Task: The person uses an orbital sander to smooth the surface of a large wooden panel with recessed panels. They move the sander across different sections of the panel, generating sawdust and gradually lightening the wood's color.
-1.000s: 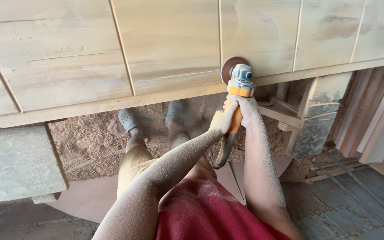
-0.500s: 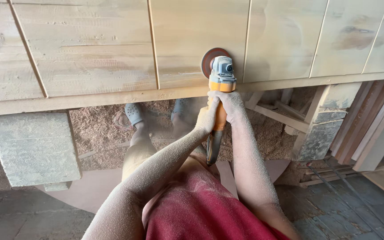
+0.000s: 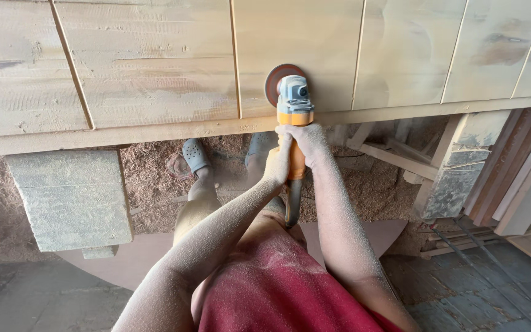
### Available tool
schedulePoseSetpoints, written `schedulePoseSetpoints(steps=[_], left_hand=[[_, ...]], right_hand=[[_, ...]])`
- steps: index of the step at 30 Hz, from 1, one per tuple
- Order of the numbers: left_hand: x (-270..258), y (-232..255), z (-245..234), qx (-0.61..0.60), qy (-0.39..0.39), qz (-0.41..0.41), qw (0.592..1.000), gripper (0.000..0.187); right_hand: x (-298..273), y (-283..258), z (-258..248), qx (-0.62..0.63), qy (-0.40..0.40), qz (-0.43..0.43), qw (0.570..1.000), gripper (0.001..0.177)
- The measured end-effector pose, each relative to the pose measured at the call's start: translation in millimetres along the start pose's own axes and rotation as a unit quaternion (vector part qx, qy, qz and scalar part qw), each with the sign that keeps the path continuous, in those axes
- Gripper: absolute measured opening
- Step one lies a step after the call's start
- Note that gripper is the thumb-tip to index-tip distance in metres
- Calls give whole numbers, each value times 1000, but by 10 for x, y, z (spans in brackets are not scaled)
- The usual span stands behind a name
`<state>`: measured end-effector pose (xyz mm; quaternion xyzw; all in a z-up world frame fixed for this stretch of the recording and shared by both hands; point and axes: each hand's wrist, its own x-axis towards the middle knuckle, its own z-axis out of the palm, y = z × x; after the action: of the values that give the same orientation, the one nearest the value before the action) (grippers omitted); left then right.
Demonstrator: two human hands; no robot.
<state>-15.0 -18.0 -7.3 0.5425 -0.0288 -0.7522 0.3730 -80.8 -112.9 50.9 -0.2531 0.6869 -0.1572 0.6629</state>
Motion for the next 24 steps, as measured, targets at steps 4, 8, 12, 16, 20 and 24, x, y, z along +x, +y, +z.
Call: schedulePoseSetpoints(steps=[4, 8, 12, 16, 20, 24], left_hand=[[-177, 103, -197, 29, 33, -38, 998, 83], [-377, 112, -388, -4, 58, -35, 998, 86], [-422, -189, -304, -57, 82, -21, 995, 86], [-272, -572, -8, -75, 82, -10, 994, 78], [-207, -881, 333, 4, 56, -7, 998, 83], [-67, -874, 589, 36, 9, -42, 998, 87]], right_hand=[[-113, -18, 279, -67, -7, -18, 998, 31], [-220, -34, 541, -149, -20, -23, 988, 35], [-332, -33, 457, -249, -48, -13, 967, 35], [-371, -36, 82, -203, -65, -19, 977, 42], [-378, 176, -433, -190, -2, 1, 982, 45], [-269, 310, -836, -138, 48, 15, 989, 41]])
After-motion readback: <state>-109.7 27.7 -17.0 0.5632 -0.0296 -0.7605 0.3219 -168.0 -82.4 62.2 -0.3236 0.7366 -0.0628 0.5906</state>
